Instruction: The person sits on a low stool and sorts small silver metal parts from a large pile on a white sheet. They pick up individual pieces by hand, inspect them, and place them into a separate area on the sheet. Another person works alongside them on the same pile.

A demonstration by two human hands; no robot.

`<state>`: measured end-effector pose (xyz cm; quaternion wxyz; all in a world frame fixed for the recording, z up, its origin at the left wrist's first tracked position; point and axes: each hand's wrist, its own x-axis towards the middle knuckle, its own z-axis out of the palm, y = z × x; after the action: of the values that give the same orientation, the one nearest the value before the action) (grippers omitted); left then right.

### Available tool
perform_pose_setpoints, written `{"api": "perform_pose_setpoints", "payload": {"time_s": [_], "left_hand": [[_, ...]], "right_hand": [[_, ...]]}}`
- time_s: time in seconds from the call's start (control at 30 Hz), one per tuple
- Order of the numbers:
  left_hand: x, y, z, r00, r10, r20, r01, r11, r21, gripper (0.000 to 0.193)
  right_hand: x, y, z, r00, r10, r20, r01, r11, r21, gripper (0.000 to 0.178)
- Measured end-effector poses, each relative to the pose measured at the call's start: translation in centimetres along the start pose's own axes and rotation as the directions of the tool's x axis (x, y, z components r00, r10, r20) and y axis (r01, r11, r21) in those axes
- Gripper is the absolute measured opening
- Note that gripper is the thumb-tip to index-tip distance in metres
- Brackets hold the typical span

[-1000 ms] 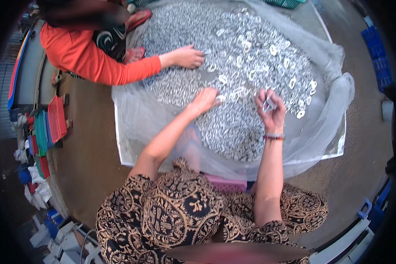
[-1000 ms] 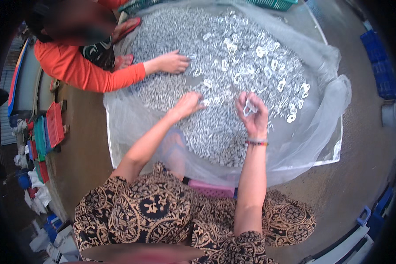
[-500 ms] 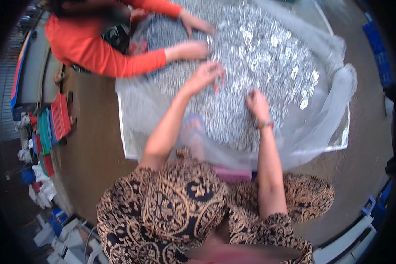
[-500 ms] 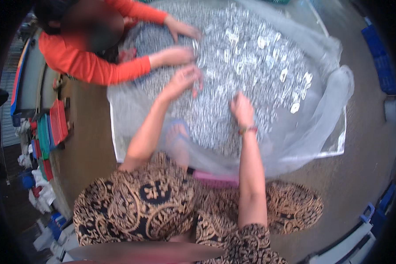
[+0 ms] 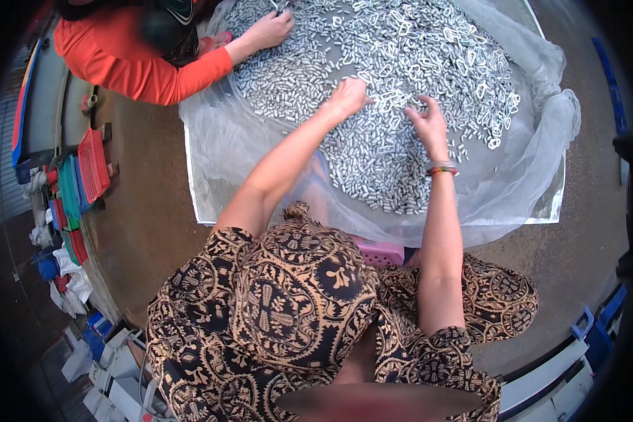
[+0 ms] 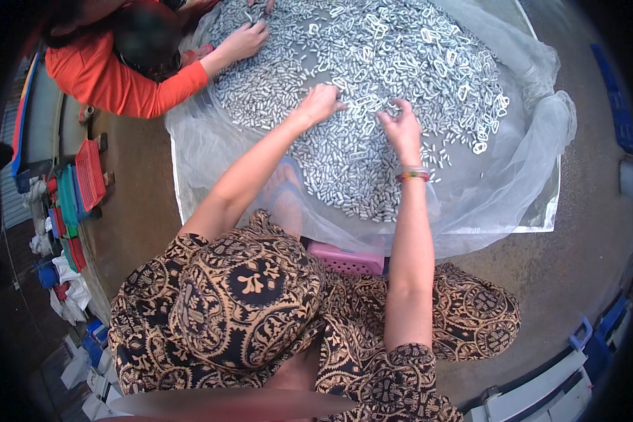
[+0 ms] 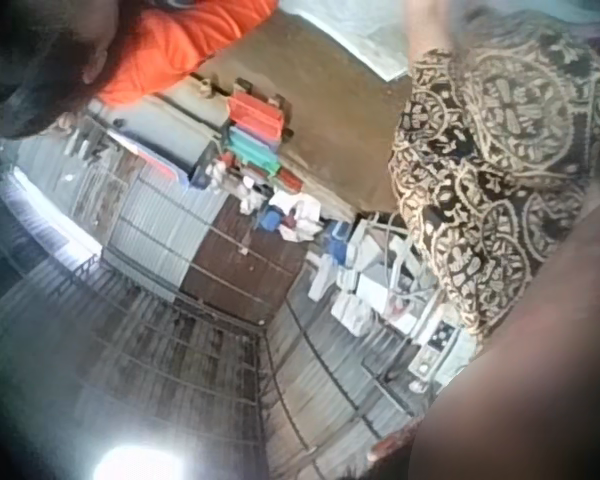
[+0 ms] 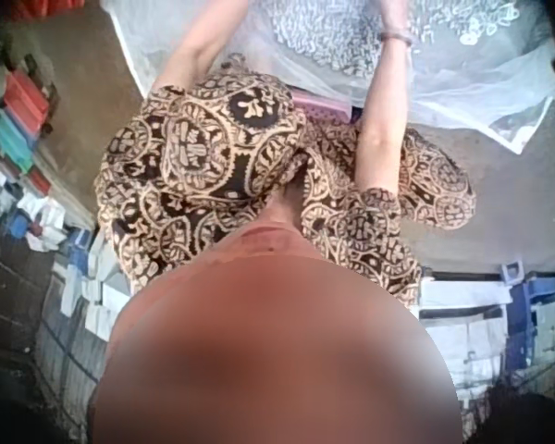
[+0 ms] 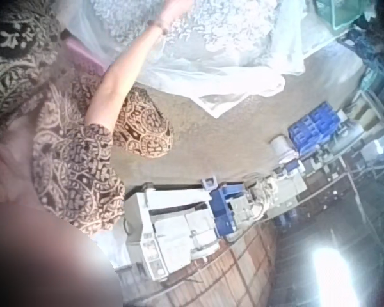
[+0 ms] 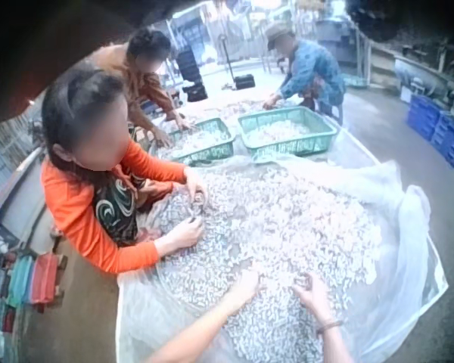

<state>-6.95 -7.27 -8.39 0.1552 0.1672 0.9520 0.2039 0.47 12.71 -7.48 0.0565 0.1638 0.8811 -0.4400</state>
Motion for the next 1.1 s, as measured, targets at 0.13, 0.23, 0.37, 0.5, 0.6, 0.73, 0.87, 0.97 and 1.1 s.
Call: {"api": "perform_pose_setpoints", "payload": {"time_s": [0.13, 0.23, 0.37, 0.5, 0.6, 0.73, 0.87, 0.97, 1.1], "left_hand": [[-0.4, -0.9, 0.7, 0.991, 0.130, -0.016, -0.131, 0.989, -0.068, 0.025], [-1.6, -0.4, -1.4, 0.983, 0.148, -0.111, -0.175, 0.938, -0.300, 0.025], [-3.6, 0.4, -4.7, 0.961, 0.127, 0.247, 0.233, 0.119, -0.965, 0.032], [-4.1, 1.9, -4.7, 0.944, 0.246, 0.222, 0.260, -0.137, -0.956, 0.029], [-4.0, 2.8, -3.7, 0.896, 0.388, 0.216, 0.307, -0.189, -0.933, 0.025], [-4.1, 3.6, -3.2, 0.806, 0.517, 0.287, 0.433, -0.186, -0.882, 0.022], [-5.6, 4.0, -2.2, 0.835, 0.378, 0.401, 0.413, 0.052, -0.909, 0.015], [-6.7, 3.8, -0.4, 0.860, 0.308, 0.408, 0.283, 0.377, -0.882, 0.016], [-7.8, 4.0, 3.0, 0.888, 0.447, -0.110, -0.460, 0.874, -0.157, 0.015]], "right_hand": [[0.3, -0.1, 3.3, 0.975, -0.223, 0.011, 0.211, 0.901, -0.379, 0.049], [1.1, -0.1, 3.7, 0.977, -0.206, 0.063, 0.214, 0.903, -0.373, 0.040], [1.7, 1.2, 1.6, 0.952, -0.107, 0.288, 0.108, 0.994, 0.014, 0.031], [1.2, 3.0, -1.8, 0.884, 0.078, 0.460, -0.406, 0.615, 0.676, 0.026], [0.6, 3.3, -3.7, 0.931, 0.104, 0.349, -0.363, 0.174, 0.915, 0.027], [-0.2, 2.8, -6.4, 0.929, -0.280, 0.242, -0.292, -0.154, 0.944, 0.018], [-0.7, 2.4, -7.5, 0.950, -0.152, 0.271, -0.219, 0.290, 0.932, 0.020], [-0.5, 2.7, -6.1, 0.916, 0.021, 0.400, -0.297, 0.706, 0.643, 0.024], [-0.7, 3.7, -1.5, 0.952, -0.008, 0.305, 0.087, 0.965, -0.246, 0.024]]}}
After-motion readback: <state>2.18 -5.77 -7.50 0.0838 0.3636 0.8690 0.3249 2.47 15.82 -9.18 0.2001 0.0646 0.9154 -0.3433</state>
